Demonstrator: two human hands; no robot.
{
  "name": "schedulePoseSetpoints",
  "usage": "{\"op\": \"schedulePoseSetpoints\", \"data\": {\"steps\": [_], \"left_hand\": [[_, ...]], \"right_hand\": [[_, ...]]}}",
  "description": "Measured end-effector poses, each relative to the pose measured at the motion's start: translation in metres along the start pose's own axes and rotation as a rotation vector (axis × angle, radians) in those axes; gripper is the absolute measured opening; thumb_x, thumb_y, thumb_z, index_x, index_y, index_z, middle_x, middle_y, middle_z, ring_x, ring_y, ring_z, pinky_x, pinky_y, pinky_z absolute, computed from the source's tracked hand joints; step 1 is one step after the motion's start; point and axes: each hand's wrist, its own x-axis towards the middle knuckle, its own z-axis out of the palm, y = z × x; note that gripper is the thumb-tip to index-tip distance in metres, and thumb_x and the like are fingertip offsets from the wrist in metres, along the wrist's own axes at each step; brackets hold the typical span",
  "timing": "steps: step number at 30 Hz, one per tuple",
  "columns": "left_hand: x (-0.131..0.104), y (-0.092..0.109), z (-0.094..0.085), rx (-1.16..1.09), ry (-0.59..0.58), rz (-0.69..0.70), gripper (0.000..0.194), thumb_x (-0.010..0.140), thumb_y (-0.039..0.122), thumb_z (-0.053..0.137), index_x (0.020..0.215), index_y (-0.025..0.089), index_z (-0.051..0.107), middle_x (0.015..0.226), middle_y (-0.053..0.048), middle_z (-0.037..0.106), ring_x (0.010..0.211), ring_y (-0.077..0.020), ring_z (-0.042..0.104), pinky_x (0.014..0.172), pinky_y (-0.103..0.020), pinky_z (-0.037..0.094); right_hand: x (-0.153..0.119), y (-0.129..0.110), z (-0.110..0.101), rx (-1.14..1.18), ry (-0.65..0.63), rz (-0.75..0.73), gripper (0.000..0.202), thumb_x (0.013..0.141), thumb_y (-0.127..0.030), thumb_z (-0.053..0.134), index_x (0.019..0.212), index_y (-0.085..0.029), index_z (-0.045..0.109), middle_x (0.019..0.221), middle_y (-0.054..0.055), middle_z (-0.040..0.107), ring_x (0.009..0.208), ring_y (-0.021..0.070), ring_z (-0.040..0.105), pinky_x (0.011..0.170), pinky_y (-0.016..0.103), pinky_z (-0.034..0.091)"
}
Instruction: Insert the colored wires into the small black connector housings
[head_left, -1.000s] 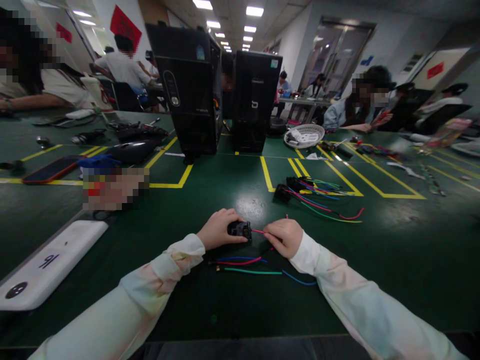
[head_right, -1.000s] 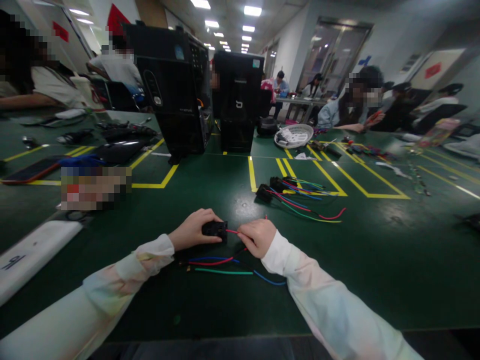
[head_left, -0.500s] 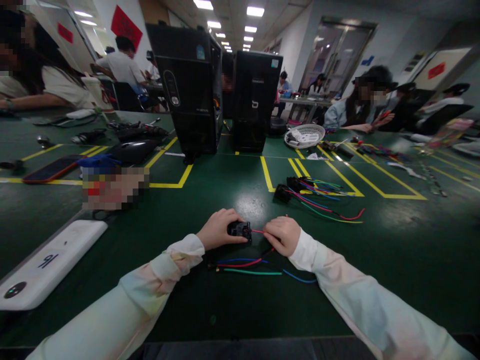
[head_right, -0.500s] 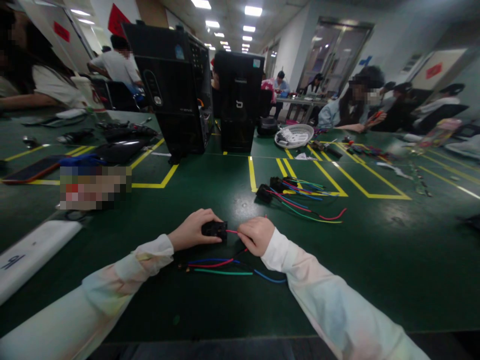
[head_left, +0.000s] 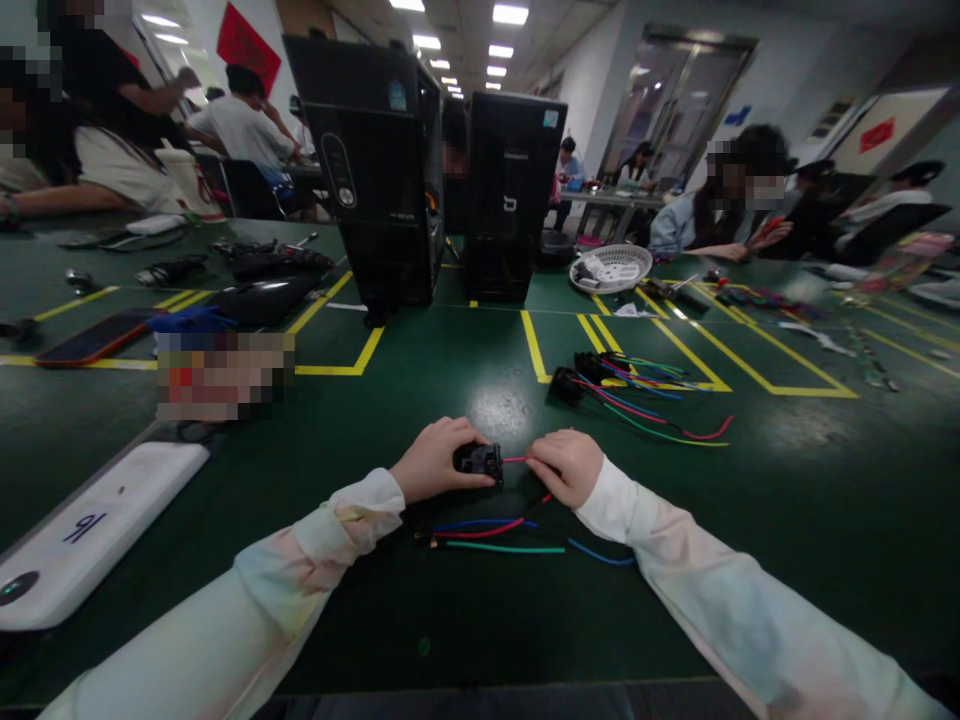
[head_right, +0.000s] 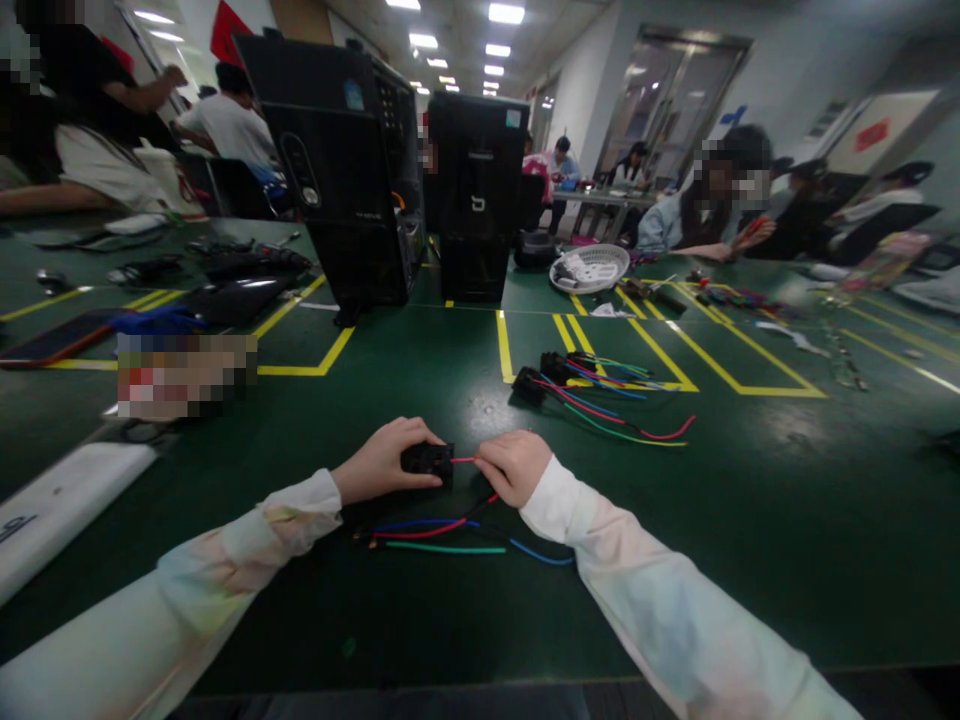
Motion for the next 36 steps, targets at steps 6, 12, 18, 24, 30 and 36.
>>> {"op": "schedulePoseSetpoints", "data": {"steps": [6, 12, 18, 24, 30, 36], "left_hand": [[-0.001, -0.001, 0.001, 0.004, 0.009, -0.002, 0.046, 0.068, 0.057, 0.061, 0.100, 0.025, 0.059, 0.098, -0.002, 0.055, 0.089, -0.0208, 0.048, 0.078, -0.032, 0.036], [-0.001, -0.001, 0.000, 0.011, -0.002, -0.002, 0.046, 0.068, 0.057, 0.061, 0.100, 0.025, 0.059, 0.098, -0.002, 0.055, 0.089, -0.0213, 0.048, 0.077, -0.032, 0.036], [-0.001, -0.001, 0.000, -0.001, 0.008, 0.008, 0.046, 0.067, 0.057, 0.062, 0.100, 0.024, 0.059, 0.097, -0.002, 0.056, 0.088, -0.0207, 0.048, 0.078, -0.032, 0.036], [0.000, -0.002, 0.000, 0.012, 0.000, 0.010, 0.045, 0.067, 0.056, 0.063, 0.099, 0.024, 0.059, 0.097, -0.002, 0.056, 0.088, -0.0208, 0.048, 0.078, -0.032, 0.036], [0.000, -0.001, 0.001, 0.008, 0.005, 0.011, 0.045, 0.068, 0.056, 0.062, 0.100, 0.025, 0.058, 0.097, -0.002, 0.055, 0.089, -0.0207, 0.048, 0.077, -0.032, 0.036], [-0.001, -0.001, 0.000, 0.011, 0.008, 0.007, 0.045, 0.067, 0.055, 0.063, 0.100, 0.024, 0.059, 0.097, -0.002, 0.055, 0.089, -0.0206, 0.048, 0.078, -0.032, 0.036]], "right_hand": [[0.004, 0.001, 0.001, -0.002, 0.010, 0.050, 0.029, 0.090, -0.028, 0.033, 0.074, -0.017, 0.053, 0.067, 0.004, 0.057, 0.065, 0.0151, 0.045, 0.061, 0.029, 0.025], [0.001, 0.001, -0.003, 0.082, -0.008, -0.065, 0.028, 0.089, -0.026, 0.032, 0.070, -0.017, 0.050, 0.060, 0.003, 0.052, 0.063, 0.0152, 0.040, 0.060, 0.030, 0.024], [0.002, -0.003, -0.005, 0.075, 0.136, -0.032, 0.025, 0.090, -0.024, 0.032, 0.082, -0.016, 0.055, 0.069, 0.006, 0.057, 0.067, 0.0162, 0.044, 0.062, 0.030, 0.028], [0.002, 0.007, 0.000, 0.118, 0.053, -0.088, 0.027, 0.091, -0.025, 0.033, 0.082, -0.016, 0.057, 0.067, 0.005, 0.058, 0.064, 0.0152, 0.044, 0.061, 0.028, 0.030], [0.001, 0.007, 0.001, 0.112, 0.002, -0.052, 0.030, 0.091, -0.027, 0.032, 0.076, -0.016, 0.056, 0.065, 0.005, 0.057, 0.064, 0.0147, 0.044, 0.060, 0.028, 0.028], [0.001, -0.005, -0.009, 0.052, 0.124, 0.010, 0.025, 0.090, -0.025, 0.034, 0.081, -0.016, 0.055, 0.069, 0.004, 0.058, 0.065, 0.0143, 0.044, 0.061, 0.029, 0.025]]}}
